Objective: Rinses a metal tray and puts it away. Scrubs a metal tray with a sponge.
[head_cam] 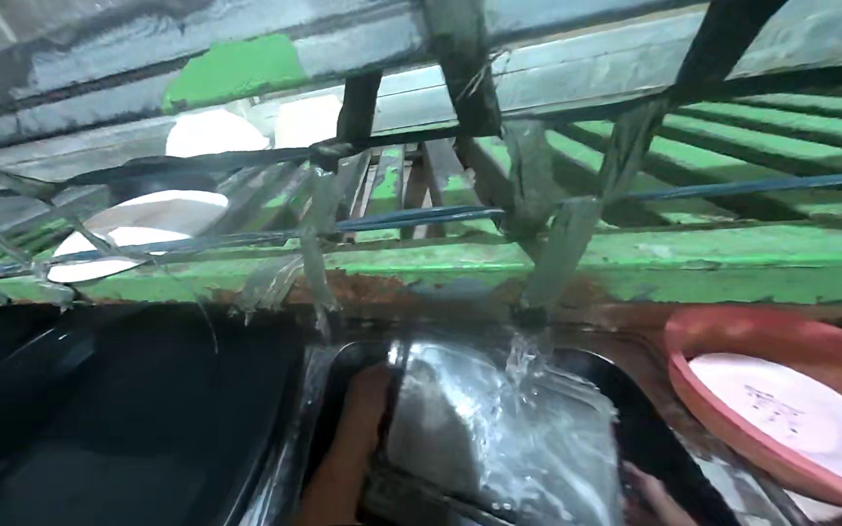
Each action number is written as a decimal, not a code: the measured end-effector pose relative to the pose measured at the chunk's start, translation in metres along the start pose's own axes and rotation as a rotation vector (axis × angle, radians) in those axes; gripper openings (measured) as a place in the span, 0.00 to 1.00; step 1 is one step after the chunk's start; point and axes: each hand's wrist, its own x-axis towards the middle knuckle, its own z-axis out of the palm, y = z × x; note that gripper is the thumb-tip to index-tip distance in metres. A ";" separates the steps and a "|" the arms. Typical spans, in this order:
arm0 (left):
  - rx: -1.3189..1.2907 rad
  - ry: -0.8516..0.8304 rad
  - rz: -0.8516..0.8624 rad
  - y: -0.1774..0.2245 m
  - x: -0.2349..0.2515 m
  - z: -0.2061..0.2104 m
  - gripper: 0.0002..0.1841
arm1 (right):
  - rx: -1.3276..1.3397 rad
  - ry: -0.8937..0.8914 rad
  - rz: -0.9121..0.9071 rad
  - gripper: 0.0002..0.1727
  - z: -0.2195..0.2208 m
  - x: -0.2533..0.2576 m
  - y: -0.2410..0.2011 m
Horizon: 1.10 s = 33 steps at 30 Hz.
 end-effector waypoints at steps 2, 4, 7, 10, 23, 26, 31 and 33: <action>-0.042 0.132 0.045 -0.001 -0.021 -0.019 0.18 | 0.025 -0.004 0.042 0.30 0.034 0.011 0.000; -0.165 0.237 0.099 -0.015 -0.041 -0.036 0.17 | -0.022 -0.017 -0.012 0.30 0.066 0.015 -0.007; -0.303 0.289 0.097 -0.054 -0.049 -0.048 0.20 | -0.128 -0.090 -0.096 0.27 0.092 0.012 -0.041; -0.217 0.280 -0.071 -0.080 -0.047 -0.033 0.23 | -0.234 -0.110 -0.179 0.26 0.085 0.004 -0.081; -0.724 -0.001 -0.221 -0.017 0.005 0.088 0.24 | -0.503 0.153 -0.484 0.44 -0.027 -0.020 -0.096; -0.603 0.127 -0.074 -0.001 0.010 0.048 0.25 | -0.142 0.151 -0.348 0.40 0.003 -0.016 -0.063; -0.728 0.186 0.261 -0.013 -0.007 -0.008 0.19 | 0.407 0.003 -0.048 0.41 0.056 -0.001 -0.061; -0.728 0.073 0.279 -0.039 -0.013 -0.022 0.17 | 0.504 -0.075 -0.092 0.27 0.063 0.002 -0.078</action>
